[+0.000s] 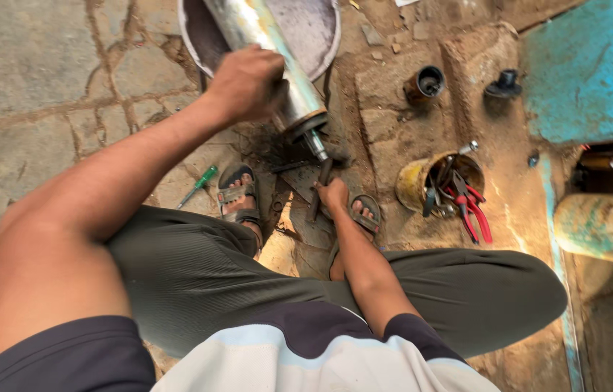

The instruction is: The person sits on the ground and uses a screwdriver and hammer to disassemble a metal cylinder. They remove a circular component and then reassemble the cylinder by hammering parts back into place.

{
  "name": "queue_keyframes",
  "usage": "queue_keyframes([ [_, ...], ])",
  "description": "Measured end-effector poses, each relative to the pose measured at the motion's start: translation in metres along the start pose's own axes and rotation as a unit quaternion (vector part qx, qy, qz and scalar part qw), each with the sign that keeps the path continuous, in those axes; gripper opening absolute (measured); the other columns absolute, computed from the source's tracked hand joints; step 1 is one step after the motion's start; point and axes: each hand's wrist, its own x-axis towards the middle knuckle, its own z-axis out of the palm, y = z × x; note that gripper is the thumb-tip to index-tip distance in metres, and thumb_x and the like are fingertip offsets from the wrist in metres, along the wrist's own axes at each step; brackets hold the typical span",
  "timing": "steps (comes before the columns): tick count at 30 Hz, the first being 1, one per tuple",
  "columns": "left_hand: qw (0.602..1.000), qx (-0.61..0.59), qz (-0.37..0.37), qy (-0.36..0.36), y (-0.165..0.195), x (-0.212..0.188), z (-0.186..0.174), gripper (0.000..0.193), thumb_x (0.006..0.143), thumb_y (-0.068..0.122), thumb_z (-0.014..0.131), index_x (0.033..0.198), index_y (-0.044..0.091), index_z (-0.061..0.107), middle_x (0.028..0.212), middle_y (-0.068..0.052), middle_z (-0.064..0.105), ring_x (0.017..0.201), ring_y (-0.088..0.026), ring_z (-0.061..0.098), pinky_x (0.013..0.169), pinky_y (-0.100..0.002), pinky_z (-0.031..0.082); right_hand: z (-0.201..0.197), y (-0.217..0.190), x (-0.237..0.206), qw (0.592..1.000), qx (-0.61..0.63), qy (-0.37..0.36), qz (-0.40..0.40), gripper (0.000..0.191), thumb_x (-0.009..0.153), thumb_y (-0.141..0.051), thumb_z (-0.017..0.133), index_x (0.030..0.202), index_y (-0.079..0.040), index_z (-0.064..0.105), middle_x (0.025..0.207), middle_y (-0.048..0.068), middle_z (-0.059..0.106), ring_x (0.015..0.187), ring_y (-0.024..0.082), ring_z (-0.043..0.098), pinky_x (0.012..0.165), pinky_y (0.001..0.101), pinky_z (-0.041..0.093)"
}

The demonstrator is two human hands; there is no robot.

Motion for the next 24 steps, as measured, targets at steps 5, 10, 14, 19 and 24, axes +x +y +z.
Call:
queue_keyframes([
  [5,0.980,-0.011,0.186,0.073,-0.014,0.010,0.008,0.099,0.054,0.018,0.071,0.148,0.006,0.044,0.148,-0.021,0.047,0.147,-0.034,0.032,0.123,-0.052,0.017,0.003,-0.021,0.022,0.994,-0.008,0.096,0.050,0.040,0.079,-0.032,0.076,0.100,0.003,0.074,0.103,0.029,0.073,0.096,0.046,0.070,0.086,0.0522,0.055],
  [10,0.978,0.065,0.164,0.112,-0.018,0.022,0.043,0.071,0.093,0.016,0.059,0.159,0.007,0.038,0.161,-0.014,0.039,0.156,-0.031,0.024,0.127,-0.055,0.004,-0.043,-0.022,0.050,0.902,0.368,-0.062,0.220,0.051,0.100,-0.041,0.056,0.117,0.007,0.063,0.077,0.010,0.066,0.058,0.017,0.060,0.050,0.0329,0.051],
  [14,0.975,0.036,0.179,0.130,-0.031,0.033,0.066,0.057,0.105,0.013,0.051,0.159,0.000,0.037,0.161,-0.020,0.041,0.158,-0.034,0.028,0.131,-0.054,0.005,-0.126,-0.032,0.056,0.908,0.369,-0.135,0.146,0.073,0.097,-0.075,0.053,0.095,-0.003,0.057,0.067,-0.002,0.052,0.048,0.009,0.046,0.042,0.0246,0.038],
  [19,0.962,0.068,0.178,0.194,-0.038,0.032,0.081,0.052,0.108,0.012,0.049,0.157,-0.003,0.040,0.162,-0.021,0.045,0.156,-0.035,0.036,0.132,-0.053,0.012,-0.247,-0.038,0.042,0.874,0.387,-0.288,0.067,0.070,0.090,-0.085,0.040,0.087,-0.016,0.054,0.059,-0.008,0.044,0.043,0.006,0.040,0.040,0.0237,0.038],
  [24,0.956,0.051,0.160,0.241,-0.036,0.028,0.095,0.047,0.110,0.008,0.050,0.155,-0.001,0.042,0.161,-0.019,0.047,0.155,-0.034,0.039,0.133,-0.049,0.018,-0.300,-0.076,0.047,0.875,0.435,-0.204,-0.049,0.060,0.100,-0.076,0.040,0.092,-0.018,0.051,0.061,-0.009,0.041,0.046,0.006,0.038,0.042,0.0246,0.037],
])
